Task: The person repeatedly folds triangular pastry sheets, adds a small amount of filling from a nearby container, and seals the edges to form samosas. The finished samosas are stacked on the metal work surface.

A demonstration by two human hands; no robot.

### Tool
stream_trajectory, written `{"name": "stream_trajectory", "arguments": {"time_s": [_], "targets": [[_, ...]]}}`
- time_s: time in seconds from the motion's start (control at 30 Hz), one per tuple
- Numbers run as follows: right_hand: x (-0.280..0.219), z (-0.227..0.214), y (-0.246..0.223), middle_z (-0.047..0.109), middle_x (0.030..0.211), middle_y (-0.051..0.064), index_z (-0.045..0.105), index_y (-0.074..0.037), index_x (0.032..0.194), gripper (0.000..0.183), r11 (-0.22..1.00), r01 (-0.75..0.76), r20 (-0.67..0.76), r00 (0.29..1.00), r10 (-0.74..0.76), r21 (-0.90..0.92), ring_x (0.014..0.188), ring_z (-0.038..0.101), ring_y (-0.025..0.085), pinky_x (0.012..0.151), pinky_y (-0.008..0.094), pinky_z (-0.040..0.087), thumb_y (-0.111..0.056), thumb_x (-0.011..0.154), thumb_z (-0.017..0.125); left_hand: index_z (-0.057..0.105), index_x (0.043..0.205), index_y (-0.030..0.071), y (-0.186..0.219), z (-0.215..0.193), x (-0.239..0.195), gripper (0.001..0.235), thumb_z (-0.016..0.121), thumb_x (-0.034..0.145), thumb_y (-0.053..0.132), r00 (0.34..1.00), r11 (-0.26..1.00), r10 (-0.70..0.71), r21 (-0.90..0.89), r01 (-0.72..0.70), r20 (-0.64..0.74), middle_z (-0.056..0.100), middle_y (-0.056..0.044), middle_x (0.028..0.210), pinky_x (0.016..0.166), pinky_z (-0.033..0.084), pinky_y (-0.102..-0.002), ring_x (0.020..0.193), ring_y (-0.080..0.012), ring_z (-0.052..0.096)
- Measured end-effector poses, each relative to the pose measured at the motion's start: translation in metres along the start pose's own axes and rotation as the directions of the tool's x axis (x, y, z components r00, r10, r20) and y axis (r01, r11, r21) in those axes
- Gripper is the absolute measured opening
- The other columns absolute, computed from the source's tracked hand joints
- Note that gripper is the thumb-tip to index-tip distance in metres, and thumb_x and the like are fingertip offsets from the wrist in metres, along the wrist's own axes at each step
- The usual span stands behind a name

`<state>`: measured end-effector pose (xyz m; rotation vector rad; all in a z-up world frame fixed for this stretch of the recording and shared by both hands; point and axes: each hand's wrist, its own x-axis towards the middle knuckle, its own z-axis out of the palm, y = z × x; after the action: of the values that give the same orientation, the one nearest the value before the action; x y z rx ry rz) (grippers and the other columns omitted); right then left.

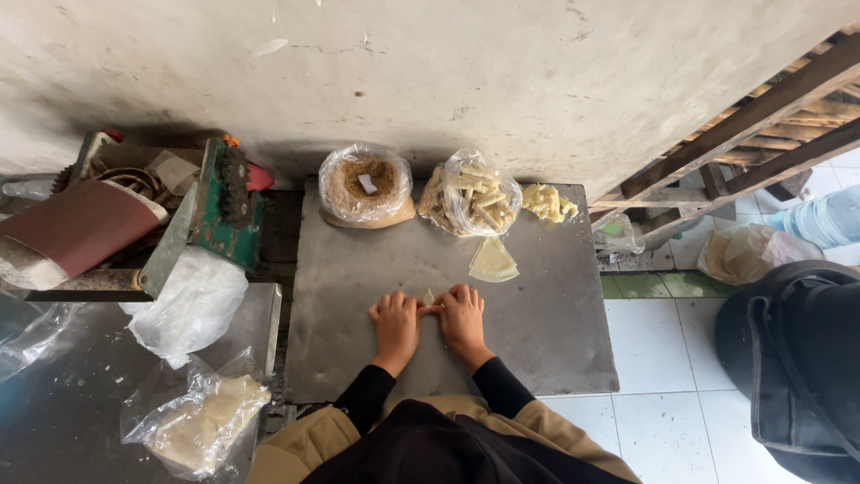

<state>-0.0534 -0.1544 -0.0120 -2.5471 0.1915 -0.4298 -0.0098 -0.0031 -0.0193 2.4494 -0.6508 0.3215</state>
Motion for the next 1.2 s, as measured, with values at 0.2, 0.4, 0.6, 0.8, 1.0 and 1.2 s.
{"name": "stream_trajectory", "arguments": {"time_s": [0.2,0.4,0.6,0.8,1.0,1.2], "targets": [[0.0,0.014,-0.002,0.054,0.111,0.01,0.069,-0.013,0.095,0.016,0.96,-0.275,0.043,0.96,0.277,-0.042,0.109,0.049,0.033,0.091,0.047,0.036,-0.026,0.087,0.072,0.067,0.094,0.016,0.006,0.018,-0.003,0.018,0.071,0.089,0.032,0.935,0.939,-0.344,0.007,0.345,0.091,0.058,-0.006,0.103,0.088,0.033,-0.049,0.105,-0.0301,0.052],[0.038,0.038,-0.003,0.052,0.118,0.012,0.061,-0.012,0.104,0.025,0.959,-0.239,-0.073,0.97,0.23,-0.155,0.112,0.048,0.034,0.091,0.05,0.036,-0.03,0.091,0.07,0.053,0.119,0.014,0.002,0.046,0.027,0.032,0.065,0.095,0.03,0.953,0.947,-0.3,0.109,0.302,-0.033,0.054,-0.011,0.118,0.089,0.036,-0.051,0.109,-0.0319,0.051],[0.062,0.019,0.012,0.054,0.115,0.014,0.063,-0.011,0.104,0.021,0.973,-0.23,-0.164,0.959,0.233,0.034,0.111,0.049,0.036,0.095,0.049,0.037,-0.028,0.093,0.069,0.063,0.107,0.017,-0.012,0.031,0.059,0.013,0.066,0.097,0.025,0.998,0.994,-0.021,-0.108,0.027,0.057,0.063,-0.003,0.108,0.088,0.041,-0.047,0.105,-0.0279,0.059],[0.022,-0.035,0.049,0.058,0.109,0.017,0.065,-0.006,0.101,0.017,0.944,-0.302,-0.351,0.877,0.329,0.132,0.101,0.052,0.037,0.09,0.048,0.041,-0.022,0.095,0.066,0.068,0.097,0.015,0.023,-0.015,0.073,0.017,0.075,0.088,0.027,0.978,0.965,0.206,-0.17,-0.2,0.021,0.069,-0.001,0.096,0.083,0.041,-0.043,0.092,-0.0255,0.063],[0.012,-0.059,0.084,0.06,0.101,0.015,0.064,-0.002,0.1,0.021,0.918,-0.339,-0.355,0.848,0.393,0.206,0.094,0.055,0.031,0.087,0.042,0.045,-0.022,0.101,0.061,0.068,0.116,0.018,0.089,-0.024,0.174,0.029,0.073,0.094,0.035,0.905,0.931,0.359,0.013,-0.366,-0.226,0.068,-0.001,0.103,0.094,0.039,-0.049,0.101,-0.0225,0.061],[0.112,-0.075,0.106,0.067,0.099,0.01,0.056,0.001,0.117,0.036,0.79,-0.3,-0.23,0.848,0.478,0.535,0.084,0.067,0.017,0.074,0.034,0.055,-0.031,0.1,0.062,0.051,0.13,0.0,0.086,-0.021,0.197,0.065,0.075,0.089,0.045,0.917,0.984,-0.013,-0.17,-0.059,-0.398,0.06,-0.023,0.115,0.089,0.043,-0.046,0.11,-0.037,0.056]]}}
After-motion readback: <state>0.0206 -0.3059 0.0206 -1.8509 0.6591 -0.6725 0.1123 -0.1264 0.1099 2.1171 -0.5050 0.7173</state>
